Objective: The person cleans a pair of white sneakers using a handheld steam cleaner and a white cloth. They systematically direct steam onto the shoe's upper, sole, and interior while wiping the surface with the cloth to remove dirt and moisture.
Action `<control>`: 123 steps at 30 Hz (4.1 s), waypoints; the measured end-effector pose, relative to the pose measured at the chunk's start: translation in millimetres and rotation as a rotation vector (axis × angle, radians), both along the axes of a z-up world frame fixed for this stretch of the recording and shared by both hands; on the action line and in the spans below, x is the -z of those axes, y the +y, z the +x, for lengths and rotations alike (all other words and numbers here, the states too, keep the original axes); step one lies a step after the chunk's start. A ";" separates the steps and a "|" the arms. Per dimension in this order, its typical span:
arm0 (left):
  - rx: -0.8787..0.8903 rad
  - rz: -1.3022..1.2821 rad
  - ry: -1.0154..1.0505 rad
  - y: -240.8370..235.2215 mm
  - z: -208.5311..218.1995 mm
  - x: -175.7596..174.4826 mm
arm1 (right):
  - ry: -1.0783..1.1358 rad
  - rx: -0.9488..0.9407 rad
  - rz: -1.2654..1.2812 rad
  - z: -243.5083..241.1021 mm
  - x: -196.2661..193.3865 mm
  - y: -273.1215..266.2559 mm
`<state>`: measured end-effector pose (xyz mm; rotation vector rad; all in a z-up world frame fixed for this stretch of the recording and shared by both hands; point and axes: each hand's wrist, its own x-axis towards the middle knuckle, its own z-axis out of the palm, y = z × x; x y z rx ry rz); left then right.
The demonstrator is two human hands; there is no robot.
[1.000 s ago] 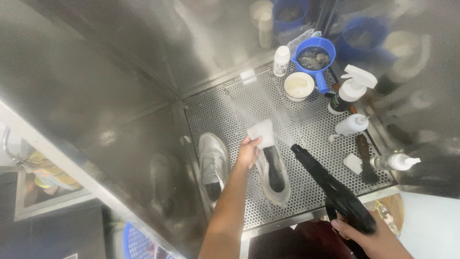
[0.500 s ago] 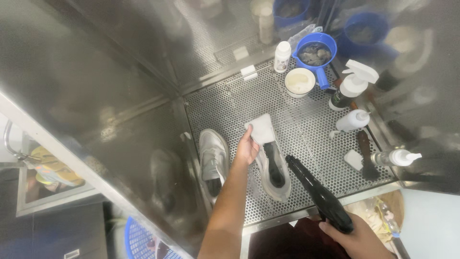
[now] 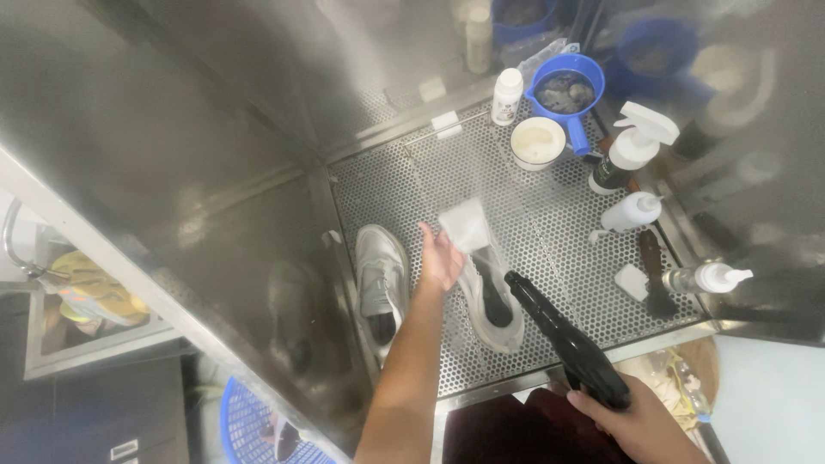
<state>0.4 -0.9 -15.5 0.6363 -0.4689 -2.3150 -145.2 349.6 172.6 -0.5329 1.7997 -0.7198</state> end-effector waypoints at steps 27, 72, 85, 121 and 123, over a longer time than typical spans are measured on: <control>0.270 -2.416 -1.180 -34.3 1.7 -153.0 | 0.126 0.000 0.072 -55.9 9.8 50.7; 0.442 -1.700 -1.649 -22.2 17.6 -92.7 | 0.095 -0.024 0.093 -64.4 31.7 57.2; 0.724 -1.843 -1.948 37.8 -4.5 -121.1 | 0.082 -0.040 0.085 -65.3 28.6 53.9; 0.744 -1.740 -1.844 18.1 1.1 -117.3 | 0.069 0.020 -0.032 -40.9 40.9 -6.3; 0.819 -1.663 -1.835 20.2 1.4 -119.8 | 0.083 0.055 -0.004 -41.3 38.1 -2.8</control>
